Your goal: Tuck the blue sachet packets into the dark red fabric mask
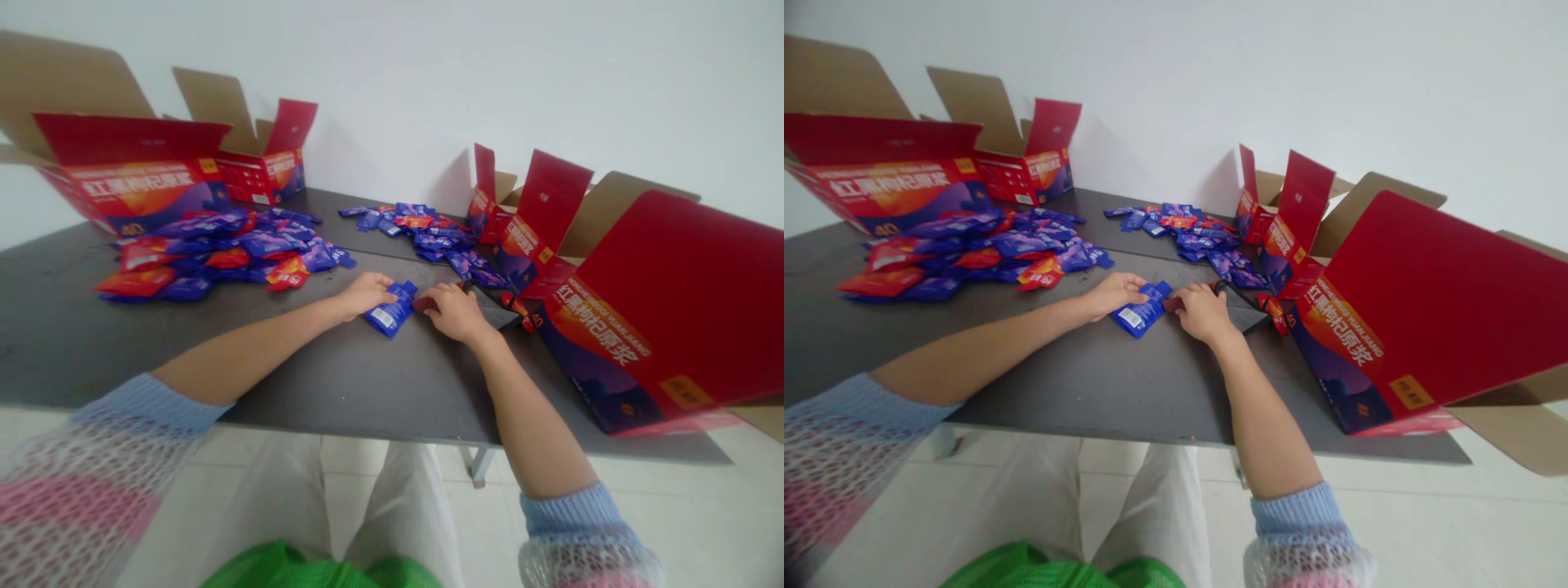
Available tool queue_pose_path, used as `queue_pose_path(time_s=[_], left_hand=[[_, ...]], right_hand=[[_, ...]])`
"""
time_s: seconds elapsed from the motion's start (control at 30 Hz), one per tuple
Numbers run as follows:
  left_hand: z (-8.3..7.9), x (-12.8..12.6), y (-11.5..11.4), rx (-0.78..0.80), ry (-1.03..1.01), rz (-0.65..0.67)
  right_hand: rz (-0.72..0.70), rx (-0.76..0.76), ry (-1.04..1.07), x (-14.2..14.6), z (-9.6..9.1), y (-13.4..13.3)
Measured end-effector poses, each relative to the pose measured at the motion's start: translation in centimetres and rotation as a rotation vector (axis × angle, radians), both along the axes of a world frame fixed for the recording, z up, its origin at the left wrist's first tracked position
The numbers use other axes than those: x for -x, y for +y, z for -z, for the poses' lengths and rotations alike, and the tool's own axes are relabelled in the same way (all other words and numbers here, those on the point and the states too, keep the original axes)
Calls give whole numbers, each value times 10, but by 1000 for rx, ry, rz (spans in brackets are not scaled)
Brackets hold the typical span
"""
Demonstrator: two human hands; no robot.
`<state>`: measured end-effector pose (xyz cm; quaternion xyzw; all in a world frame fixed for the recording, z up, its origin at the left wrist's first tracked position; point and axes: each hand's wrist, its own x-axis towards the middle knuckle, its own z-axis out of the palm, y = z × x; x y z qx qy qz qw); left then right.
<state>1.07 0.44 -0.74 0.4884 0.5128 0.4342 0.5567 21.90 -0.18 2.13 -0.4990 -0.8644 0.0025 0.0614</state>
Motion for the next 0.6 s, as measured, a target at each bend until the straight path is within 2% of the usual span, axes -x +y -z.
queue_pose_path(time_s=[0.2,0.27,0.33,0.43,0.47,0.53,0.6], left_hand=[[5,-3,-3,-26,0,-35],[4,3,-1,-56,28,-102],[-3,16,4,-96,95,-226],[-27,53,13,-192,370,-461],[-38,67,15,-266,503,-529],[-62,94,16,-345,630,-618],[-84,114,13,-508,1053,-747]], right_hand=[[0,1,-23,1,-3,-2],[2,5,-26,1,-4,-4],[1,8,-23,1,-5,-6],[-9,-14,-11,2,-4,-7],[-9,-25,-8,3,-3,-8],[-4,-46,-7,7,-1,-9],[7,-66,-15,11,0,-9]])
